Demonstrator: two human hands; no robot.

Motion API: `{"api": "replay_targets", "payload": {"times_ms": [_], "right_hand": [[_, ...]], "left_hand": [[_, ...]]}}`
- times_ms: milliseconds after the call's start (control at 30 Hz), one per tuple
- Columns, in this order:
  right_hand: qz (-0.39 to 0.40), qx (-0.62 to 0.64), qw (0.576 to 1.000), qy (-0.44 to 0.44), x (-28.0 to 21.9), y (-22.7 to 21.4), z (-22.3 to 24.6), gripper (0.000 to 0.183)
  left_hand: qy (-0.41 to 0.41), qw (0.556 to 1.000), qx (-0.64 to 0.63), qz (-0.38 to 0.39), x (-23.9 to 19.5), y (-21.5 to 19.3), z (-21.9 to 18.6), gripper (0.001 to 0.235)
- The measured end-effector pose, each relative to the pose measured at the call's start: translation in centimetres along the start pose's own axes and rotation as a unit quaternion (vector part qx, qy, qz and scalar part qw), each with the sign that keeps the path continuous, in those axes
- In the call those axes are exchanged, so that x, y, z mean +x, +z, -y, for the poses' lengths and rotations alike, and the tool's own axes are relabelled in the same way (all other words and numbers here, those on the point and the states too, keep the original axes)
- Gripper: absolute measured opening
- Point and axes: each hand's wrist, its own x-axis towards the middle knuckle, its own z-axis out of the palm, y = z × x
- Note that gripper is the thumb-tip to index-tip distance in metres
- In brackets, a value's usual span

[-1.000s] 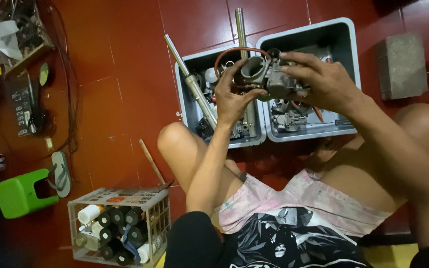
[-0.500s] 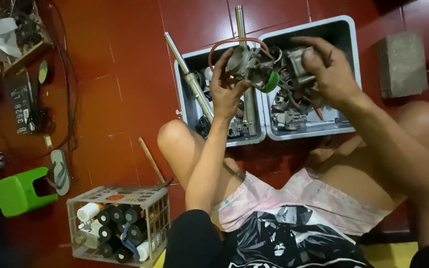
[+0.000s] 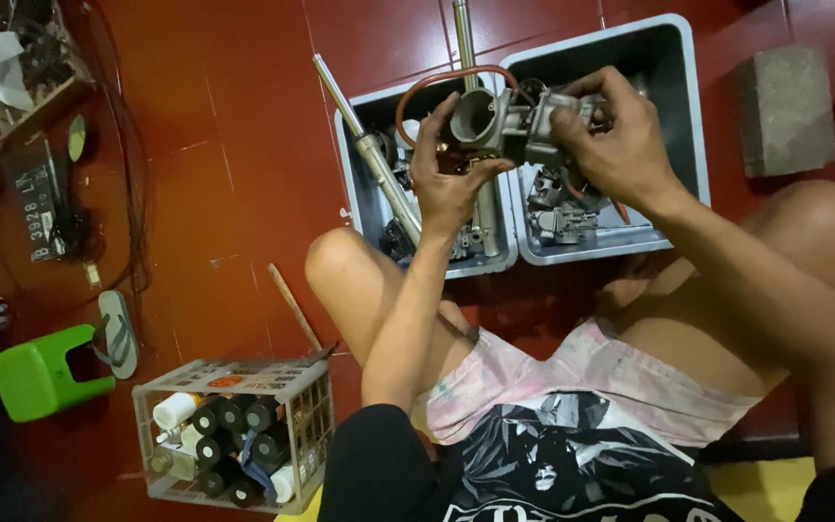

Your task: Disassembling motorcycle carburetor components and sorting them into trays along with other engine parts.

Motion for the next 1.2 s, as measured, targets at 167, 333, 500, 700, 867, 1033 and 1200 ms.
{"api": "replay_targets", "payload": {"times_ms": [167, 333, 500, 700, 867, 1033, 1200], "right_hand": [[-0.005, -0.073, 0.996, -0.052, 0.0, 0.3, 1.0, 0.056], [0.000, -0.069, 0.990, -0.125, 0.1, 0.4, -0.4, 0.056], [-0.032, -0.077, 0.976, -0.199, 0.3, 0.5, -2.5, 0.055], [-0.046, -0.061, 0.974, -0.213, 0.2, 0.6, -2.6, 0.070], [-0.036, -0.064, 0.979, -0.188, -0.1, 0.9, -1.2, 0.055], [-0.037, -0.084, 0.985, -0.149, -0.3, 1.2, -1.0, 0.063], [-0.004, -0.082, 0.991, -0.108, 0.1, 0.9, -0.6, 0.070]], "left_hand": [[0.038, 0.998, 0.049, -0.013, 0.1, -0.2, 0.7, 0.090], [0.116, 0.992, 0.045, -0.018, 0.2, -0.5, 0.7, 0.089], [0.148, 0.988, 0.021, -0.031, 0.3, -0.9, 0.4, 0.089], [0.162, 0.985, 0.056, -0.029, 0.3, -0.8, 0.7, 0.090], [0.174, 0.982, 0.076, -0.017, -0.2, -0.3, 1.0, 0.094], [0.146, 0.989, 0.028, -0.018, -0.7, 0.3, 0.7, 0.088], [0.079, 0.995, 0.055, -0.002, -0.9, 0.5, 0.6, 0.093]]}}
